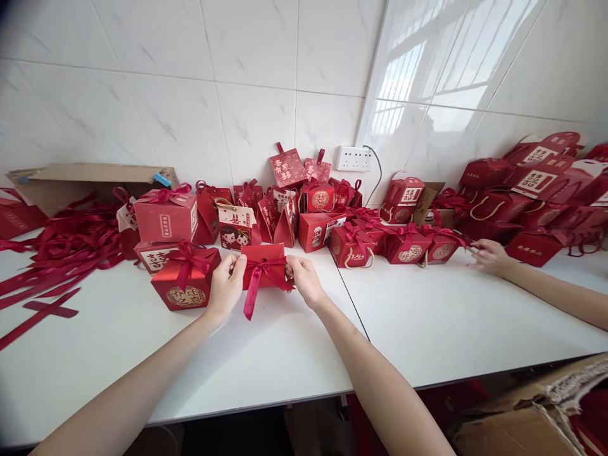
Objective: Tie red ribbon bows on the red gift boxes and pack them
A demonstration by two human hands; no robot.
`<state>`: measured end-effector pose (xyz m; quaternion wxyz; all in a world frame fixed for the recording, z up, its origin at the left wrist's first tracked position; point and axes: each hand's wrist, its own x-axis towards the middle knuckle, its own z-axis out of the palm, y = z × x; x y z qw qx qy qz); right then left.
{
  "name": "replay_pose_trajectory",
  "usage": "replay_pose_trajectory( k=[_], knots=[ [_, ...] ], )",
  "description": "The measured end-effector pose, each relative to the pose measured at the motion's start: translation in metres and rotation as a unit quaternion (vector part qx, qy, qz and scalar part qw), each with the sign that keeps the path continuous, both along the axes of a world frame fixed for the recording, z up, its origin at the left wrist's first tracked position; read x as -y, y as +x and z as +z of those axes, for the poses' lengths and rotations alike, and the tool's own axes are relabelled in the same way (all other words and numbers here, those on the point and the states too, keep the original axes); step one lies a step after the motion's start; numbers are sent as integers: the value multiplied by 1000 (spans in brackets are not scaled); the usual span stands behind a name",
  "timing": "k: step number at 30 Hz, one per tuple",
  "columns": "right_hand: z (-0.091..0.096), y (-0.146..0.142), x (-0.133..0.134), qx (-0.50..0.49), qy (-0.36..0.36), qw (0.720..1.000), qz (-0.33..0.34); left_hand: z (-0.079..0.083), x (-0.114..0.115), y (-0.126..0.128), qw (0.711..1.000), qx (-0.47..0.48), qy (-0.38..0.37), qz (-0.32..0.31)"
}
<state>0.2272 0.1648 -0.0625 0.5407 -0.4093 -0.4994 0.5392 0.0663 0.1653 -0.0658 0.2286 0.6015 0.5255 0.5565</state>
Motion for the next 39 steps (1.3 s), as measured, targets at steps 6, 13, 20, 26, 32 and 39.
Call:
replay_pose_trajectory(
  k=[6,13,20,26,32,39],
  knots=[
    [-2,-1,-1,-29,-30,999,-2,1,-1,0,999,35,-29,-16],
    [-2,10,-1,-13,-2,998,-55,0,0,-1,998,52,-26,-27],
    [18,33,6,257,-50,950,168,-2,1,1,998,61,-9,3],
    [28,45,11,267,-101,908,306,-3,4,5,998,57,4,19],
    [28,45,13,300,-125,861,390,-3,7,10,998,66,3,12],
    [24,41,13,312,-110,845,421,-1,7,10,997,81,-6,-4]
  ],
)
